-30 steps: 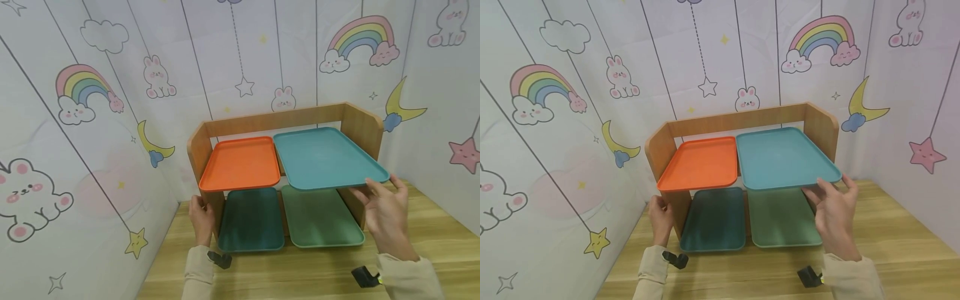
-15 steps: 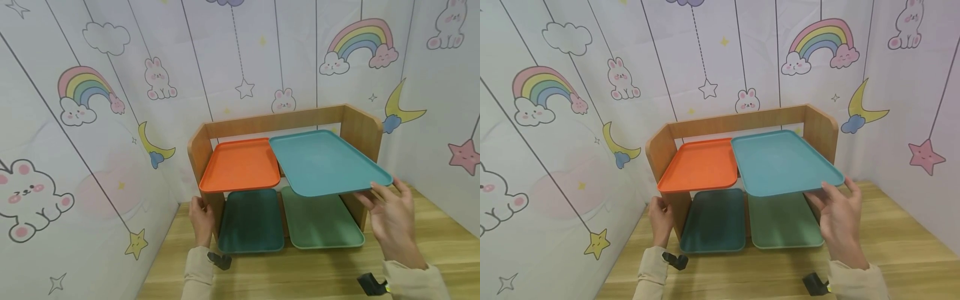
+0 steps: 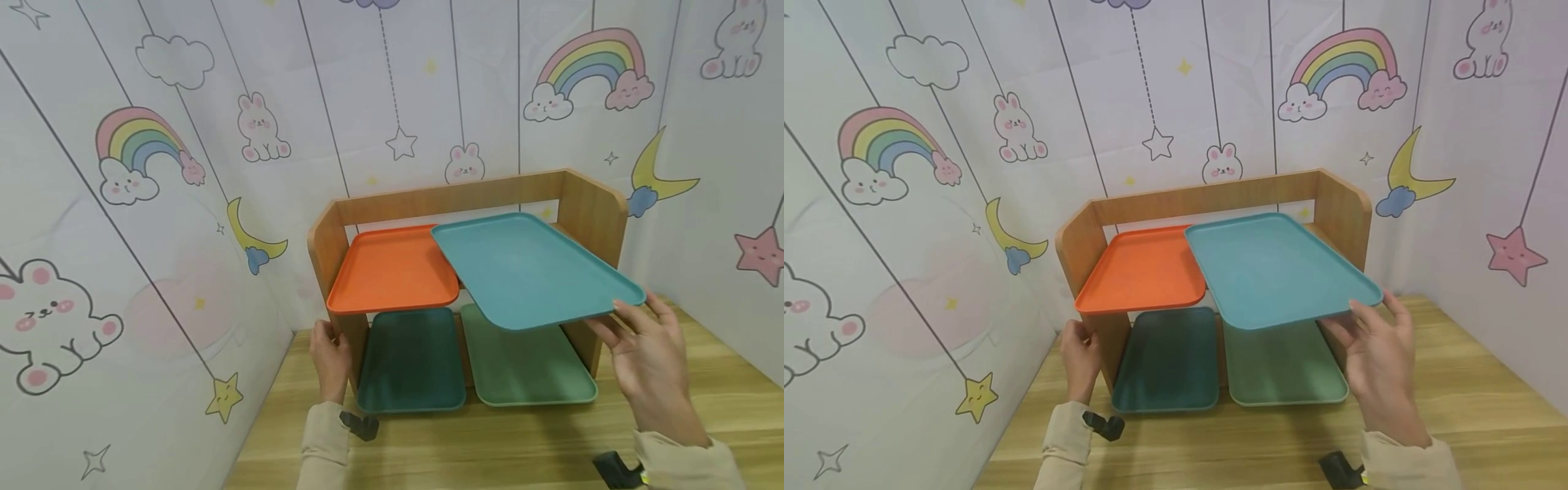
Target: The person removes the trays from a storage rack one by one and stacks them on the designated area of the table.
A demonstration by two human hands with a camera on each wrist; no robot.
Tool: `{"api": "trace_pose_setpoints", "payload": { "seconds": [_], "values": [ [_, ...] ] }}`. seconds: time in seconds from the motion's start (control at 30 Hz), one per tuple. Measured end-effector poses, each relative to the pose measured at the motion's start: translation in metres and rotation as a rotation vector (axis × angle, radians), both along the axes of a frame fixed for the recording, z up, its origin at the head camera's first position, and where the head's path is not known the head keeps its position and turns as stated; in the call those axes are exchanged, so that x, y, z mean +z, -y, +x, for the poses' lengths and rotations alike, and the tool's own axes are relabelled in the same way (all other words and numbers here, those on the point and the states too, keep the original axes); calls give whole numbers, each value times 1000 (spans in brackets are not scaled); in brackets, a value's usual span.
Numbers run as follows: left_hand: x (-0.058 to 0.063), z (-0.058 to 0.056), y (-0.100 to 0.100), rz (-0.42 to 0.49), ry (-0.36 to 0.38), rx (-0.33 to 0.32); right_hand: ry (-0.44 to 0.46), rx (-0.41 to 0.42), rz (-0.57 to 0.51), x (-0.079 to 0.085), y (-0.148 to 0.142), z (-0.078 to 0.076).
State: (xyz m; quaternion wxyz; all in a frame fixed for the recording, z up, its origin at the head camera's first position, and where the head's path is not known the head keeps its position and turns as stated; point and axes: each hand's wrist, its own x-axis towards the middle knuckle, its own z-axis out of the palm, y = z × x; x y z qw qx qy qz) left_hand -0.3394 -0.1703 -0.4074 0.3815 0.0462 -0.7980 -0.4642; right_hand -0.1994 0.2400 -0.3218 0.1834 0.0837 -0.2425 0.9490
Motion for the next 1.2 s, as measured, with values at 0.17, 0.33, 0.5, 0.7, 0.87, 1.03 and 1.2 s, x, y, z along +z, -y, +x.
{"api": "trace_pose_setpoints", "payload": {
  "seconds": [0.17, 0.33, 0.5, 0.7, 0.87, 1.03, 1.2],
  "values": [
    [-1, 0, 1, -24, -24, 1, -37, 35, 15, -2, -3, 0],
    [-2, 1, 1, -36, -48, -1, -70, 60, 37, -4, -5, -1],
    [-1, 2, 1, -30, -51, -6, -61, 59, 63, -4, -5, -1],
    [-1, 2, 1, -29, -52, -9, -74, 63, 92, -5, -7, 0],
    [-1, 2, 1, -30, -48, -6, -60, 71, 98, -7, -8, 2],
    [0, 3, 1, -35, -50, -8, -63, 87, 99, -7, -10, 4],
    [0, 4, 1, -34, -61, -19, -77, 124, 112, -9, -12, 6]
  ]
}}
